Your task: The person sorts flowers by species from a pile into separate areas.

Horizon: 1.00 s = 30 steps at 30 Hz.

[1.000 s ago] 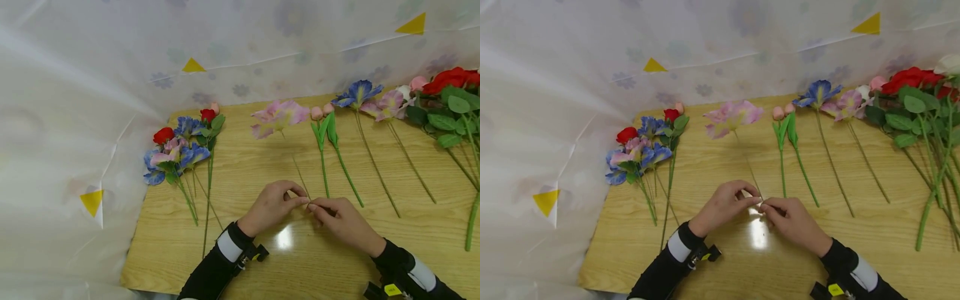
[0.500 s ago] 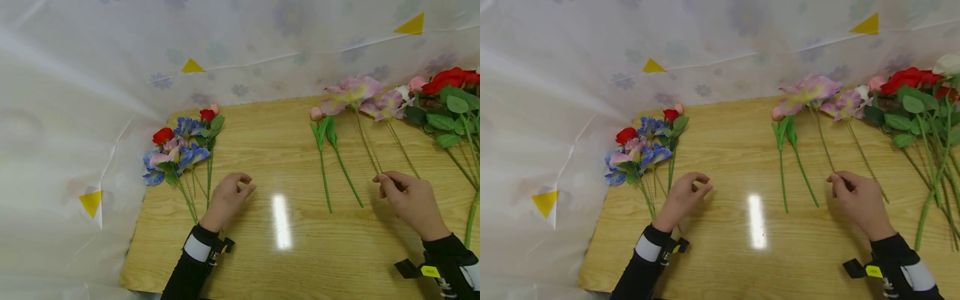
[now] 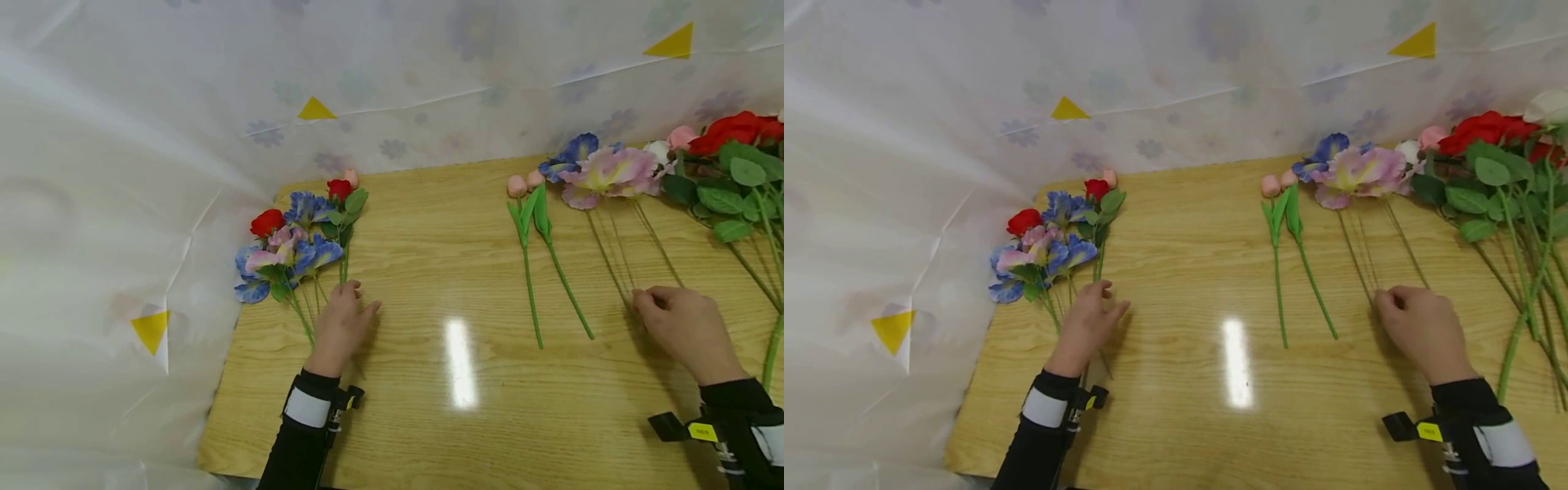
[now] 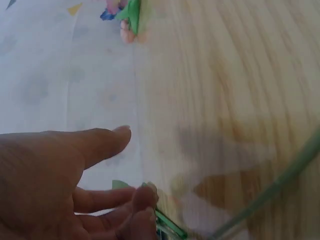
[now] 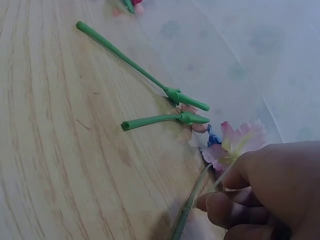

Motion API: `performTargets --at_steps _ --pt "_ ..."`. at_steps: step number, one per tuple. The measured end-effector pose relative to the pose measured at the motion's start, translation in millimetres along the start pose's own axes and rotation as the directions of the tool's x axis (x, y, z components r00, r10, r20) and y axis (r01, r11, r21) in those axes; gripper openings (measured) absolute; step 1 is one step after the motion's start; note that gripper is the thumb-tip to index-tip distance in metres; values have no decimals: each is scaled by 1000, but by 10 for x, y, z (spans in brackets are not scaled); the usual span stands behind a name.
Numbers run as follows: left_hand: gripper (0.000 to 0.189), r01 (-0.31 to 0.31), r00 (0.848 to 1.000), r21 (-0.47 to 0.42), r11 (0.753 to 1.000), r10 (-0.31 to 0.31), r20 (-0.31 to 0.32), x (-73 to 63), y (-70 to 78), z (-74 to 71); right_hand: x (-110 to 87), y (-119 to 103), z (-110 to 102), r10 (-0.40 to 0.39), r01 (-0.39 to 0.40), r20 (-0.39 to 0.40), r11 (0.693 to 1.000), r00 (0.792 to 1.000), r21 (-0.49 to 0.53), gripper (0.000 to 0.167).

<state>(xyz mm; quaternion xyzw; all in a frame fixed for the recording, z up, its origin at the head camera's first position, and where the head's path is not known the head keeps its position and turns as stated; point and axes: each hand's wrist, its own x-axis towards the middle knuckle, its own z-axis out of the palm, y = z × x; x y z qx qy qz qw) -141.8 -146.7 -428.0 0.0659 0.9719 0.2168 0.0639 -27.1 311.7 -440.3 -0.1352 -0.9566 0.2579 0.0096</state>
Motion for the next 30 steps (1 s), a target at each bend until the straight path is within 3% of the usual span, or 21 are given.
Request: performTargets --at_steps 4,9,12,15,19,26,30 --pt "58 26 996 138 990 -13 -93 -13 -83 8 -9 -4 8 0 1 37 999 999 -39 48" --pt "43 -21 966 287 958 93 -240 -55 -174 28 -34 -16 7 -78 76 134 997 988 18 46" --pt "36 -5 954 366 931 115 -278 -75 -204 46 -44 -56 33 -137 122 209 989 968 84 44" --pt "31 43 966 400 916 64 -251 -77 -215 55 -46 -110 62 -168 142 265 983 950 115 41" --pt "28 73 986 389 918 -8 -168 -57 -216 41 -48 -162 80 -171 135 310 982 935 134 40" --pt "27 34 995 307 951 -3 -101 -41 -234 3 -60 -183 111 -201 152 339 974 919 165 38" --pt "20 0 996 177 984 15 -86 -42 -213 -51 -62 -183 124 -202 152 355 975 913 164 39"
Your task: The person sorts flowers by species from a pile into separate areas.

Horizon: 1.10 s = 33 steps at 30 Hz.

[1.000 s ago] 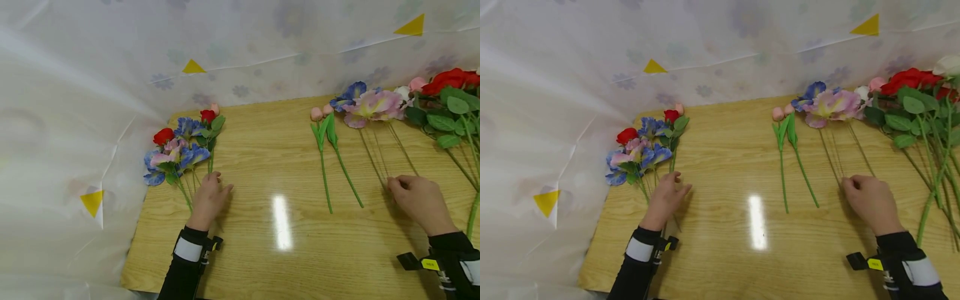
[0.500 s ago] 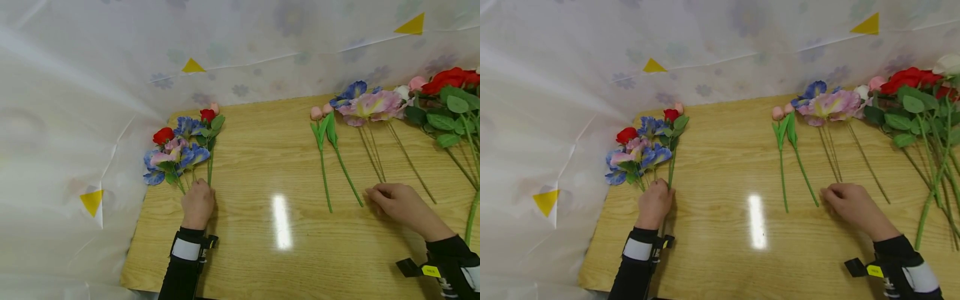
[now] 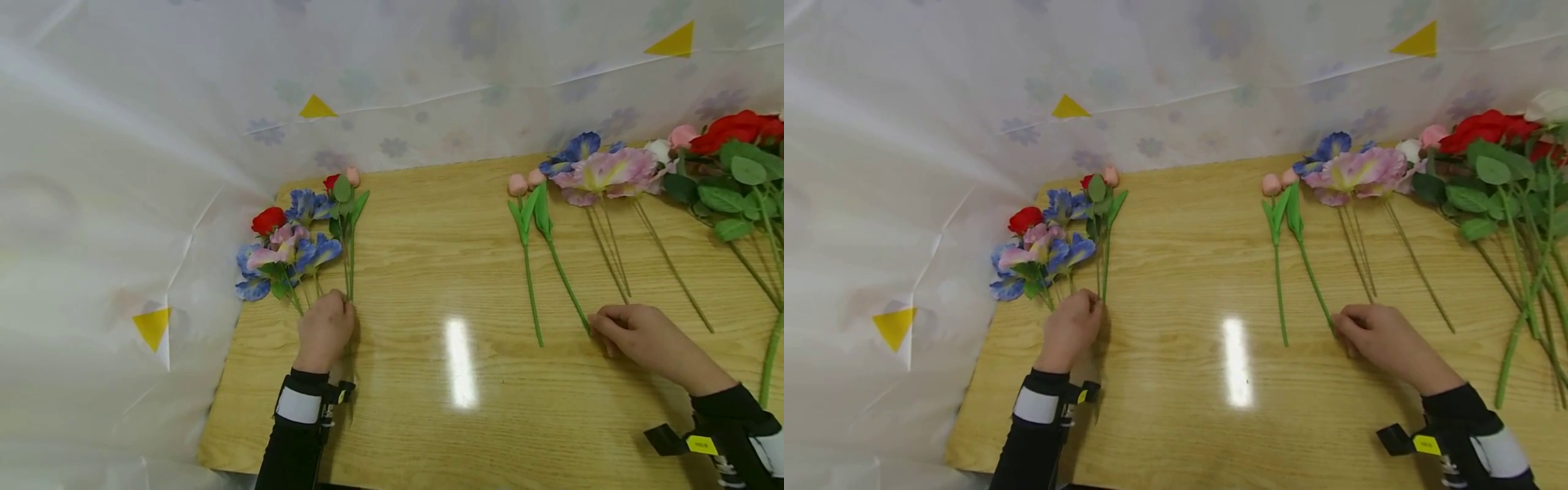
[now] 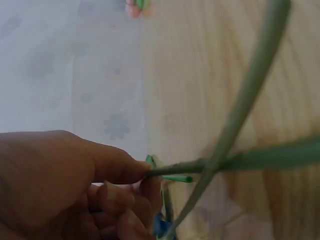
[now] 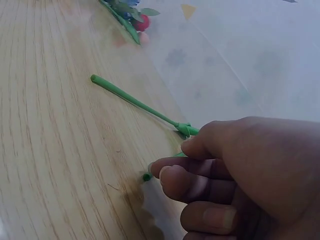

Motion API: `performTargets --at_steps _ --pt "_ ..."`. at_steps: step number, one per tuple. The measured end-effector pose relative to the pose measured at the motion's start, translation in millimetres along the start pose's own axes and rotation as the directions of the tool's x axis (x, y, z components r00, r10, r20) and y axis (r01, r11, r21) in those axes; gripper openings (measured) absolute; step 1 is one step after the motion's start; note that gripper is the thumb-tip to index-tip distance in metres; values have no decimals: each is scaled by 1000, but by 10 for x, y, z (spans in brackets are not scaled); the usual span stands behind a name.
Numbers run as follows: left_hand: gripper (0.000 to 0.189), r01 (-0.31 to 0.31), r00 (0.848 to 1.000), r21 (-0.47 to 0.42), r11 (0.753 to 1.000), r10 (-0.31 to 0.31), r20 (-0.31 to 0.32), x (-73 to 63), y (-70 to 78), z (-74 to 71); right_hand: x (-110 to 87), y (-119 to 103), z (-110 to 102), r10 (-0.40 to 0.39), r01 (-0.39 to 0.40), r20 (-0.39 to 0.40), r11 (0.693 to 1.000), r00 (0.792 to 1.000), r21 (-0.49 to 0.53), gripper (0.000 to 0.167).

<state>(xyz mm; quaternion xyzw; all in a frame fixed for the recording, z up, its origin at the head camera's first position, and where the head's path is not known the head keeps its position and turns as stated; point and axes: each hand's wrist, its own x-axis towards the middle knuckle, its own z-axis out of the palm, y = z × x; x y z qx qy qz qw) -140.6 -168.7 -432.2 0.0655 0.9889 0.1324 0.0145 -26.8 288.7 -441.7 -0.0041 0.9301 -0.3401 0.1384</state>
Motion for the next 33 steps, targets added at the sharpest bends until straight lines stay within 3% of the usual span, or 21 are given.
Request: performTargets --at_steps 7,12,17,22,25,27,30,32,33 --pt "20 -31 999 -256 966 38 24 33 110 -103 14 -50 28 -35 35 2 999 999 13 39" --pt "21 -71 993 -407 910 105 60 42 239 -159 22 -128 95 -76 75 13 995 997 72 36" --pt "20 -96 967 -578 810 214 139 64 458 -158 39 -352 273 -204 190 53 960 977 205 29" --pt "19 -121 930 -721 683 331 158 80 756 -67 91 -725 510 -356 284 144 885 923 368 20" --pt "20 -110 917 -785 610 367 157 58 950 -15 100 -916 628 -428 300 197 832 882 466 19" --pt "21 -94 907 -820 565 387 163 37 1066 4 98 -987 687 -461 319 197 809 865 493 19" --pt "20 -81 897 -853 515 411 163 8 1181 23 79 -1020 718 -472 344 169 804 865 486 18" --pt "19 -87 892 -860 503 423 157 -6 1221 28 55 -1003 701 -461 362 132 817 878 449 18" --pt "19 -101 893 -852 513 425 150 -6 1228 32 38 -981 678 -448 364 111 827 887 428 18"
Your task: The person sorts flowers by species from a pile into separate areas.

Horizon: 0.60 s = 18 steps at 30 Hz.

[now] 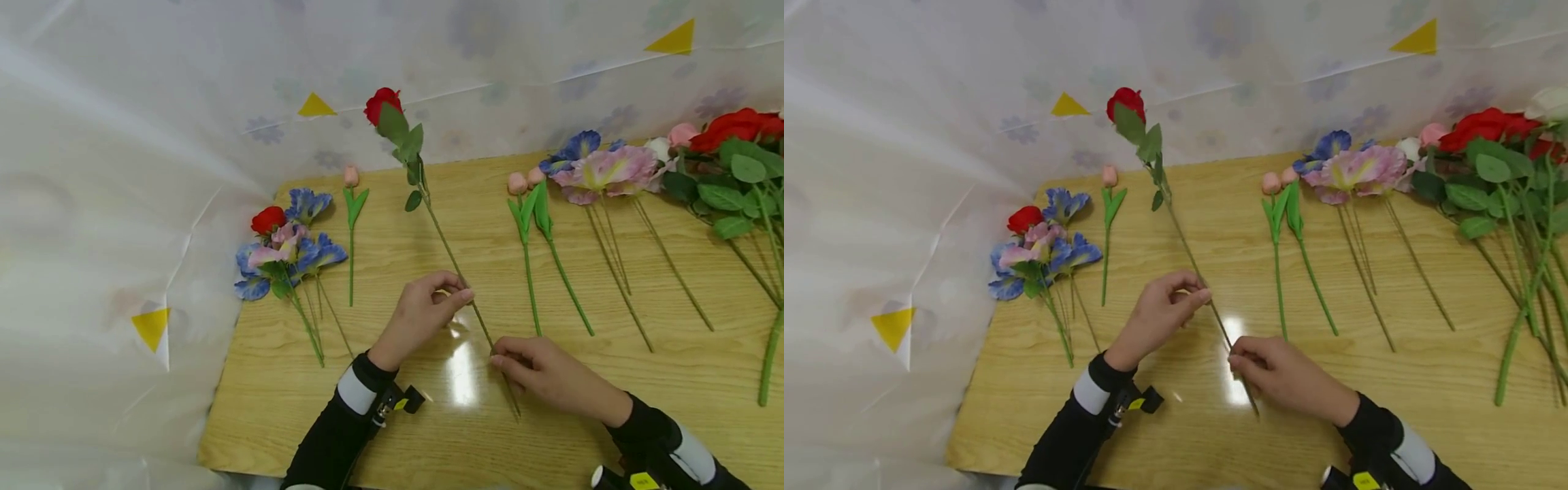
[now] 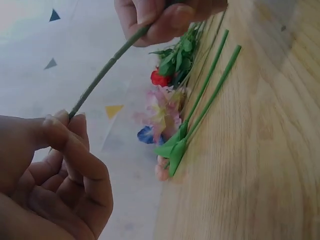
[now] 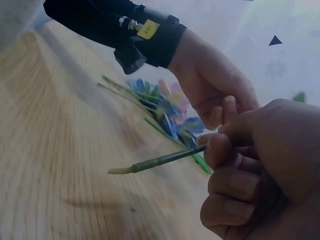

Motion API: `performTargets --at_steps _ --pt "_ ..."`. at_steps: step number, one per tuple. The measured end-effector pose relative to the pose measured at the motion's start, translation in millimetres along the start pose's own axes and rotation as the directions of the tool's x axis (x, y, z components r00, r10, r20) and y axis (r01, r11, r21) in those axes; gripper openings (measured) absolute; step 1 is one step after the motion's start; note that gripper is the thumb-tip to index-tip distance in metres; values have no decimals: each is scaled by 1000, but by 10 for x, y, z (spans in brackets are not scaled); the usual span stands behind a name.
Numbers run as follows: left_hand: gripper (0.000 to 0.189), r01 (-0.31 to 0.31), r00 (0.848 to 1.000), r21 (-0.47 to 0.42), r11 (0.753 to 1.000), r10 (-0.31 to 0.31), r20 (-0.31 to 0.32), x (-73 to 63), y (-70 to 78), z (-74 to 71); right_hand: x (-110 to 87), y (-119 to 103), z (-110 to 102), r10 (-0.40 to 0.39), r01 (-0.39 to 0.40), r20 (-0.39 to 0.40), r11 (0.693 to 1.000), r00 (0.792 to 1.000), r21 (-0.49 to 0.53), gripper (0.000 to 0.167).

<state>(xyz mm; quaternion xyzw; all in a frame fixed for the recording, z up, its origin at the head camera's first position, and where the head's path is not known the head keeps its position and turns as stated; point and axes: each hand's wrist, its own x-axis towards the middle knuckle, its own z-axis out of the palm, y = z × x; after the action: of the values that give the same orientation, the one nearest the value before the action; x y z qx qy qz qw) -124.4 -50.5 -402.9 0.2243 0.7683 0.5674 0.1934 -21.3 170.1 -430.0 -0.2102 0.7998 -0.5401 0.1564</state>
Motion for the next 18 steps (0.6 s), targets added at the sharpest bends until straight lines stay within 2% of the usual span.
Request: performTargets --at_steps 3,5,7,9,12,14,16,18 --pt "22 -24 999 68 997 25 -22 -11 -36 -26 -105 23 -138 1 -9 -99 996 995 -87 16" --pt "25 -32 998 113 993 39 -57 -37 -85 -90 -206 49 -280 6 -33 -180 988 984 -152 16" --pt "26 -24 993 150 988 41 -107 -81 -148 -182 -332 77 -452 26 -86 -265 972 964 -220 15" --pt "25 -1 985 201 980 36 -170 -129 -221 -292 -479 108 -626 61 -170 -353 942 934 -288 14" --pt "22 64 958 326 943 34 -284 -201 -321 -471 -711 171 -873 96 -318 -499 867 861 -383 17" --pt "21 129 932 428 895 37 -360 -245 -376 -593 -859 252 -1019 123 -428 -595 808 794 -404 25" --pt "20 205 905 500 842 32 -424 -288 -412 -711 -1034 476 -1183 105 -480 -683 787 723 -387 25" --pt "21 270 885 533 802 11 -465 -333 -439 -817 -1244 855 -1365 20 -483 -759 783 651 -393 23"
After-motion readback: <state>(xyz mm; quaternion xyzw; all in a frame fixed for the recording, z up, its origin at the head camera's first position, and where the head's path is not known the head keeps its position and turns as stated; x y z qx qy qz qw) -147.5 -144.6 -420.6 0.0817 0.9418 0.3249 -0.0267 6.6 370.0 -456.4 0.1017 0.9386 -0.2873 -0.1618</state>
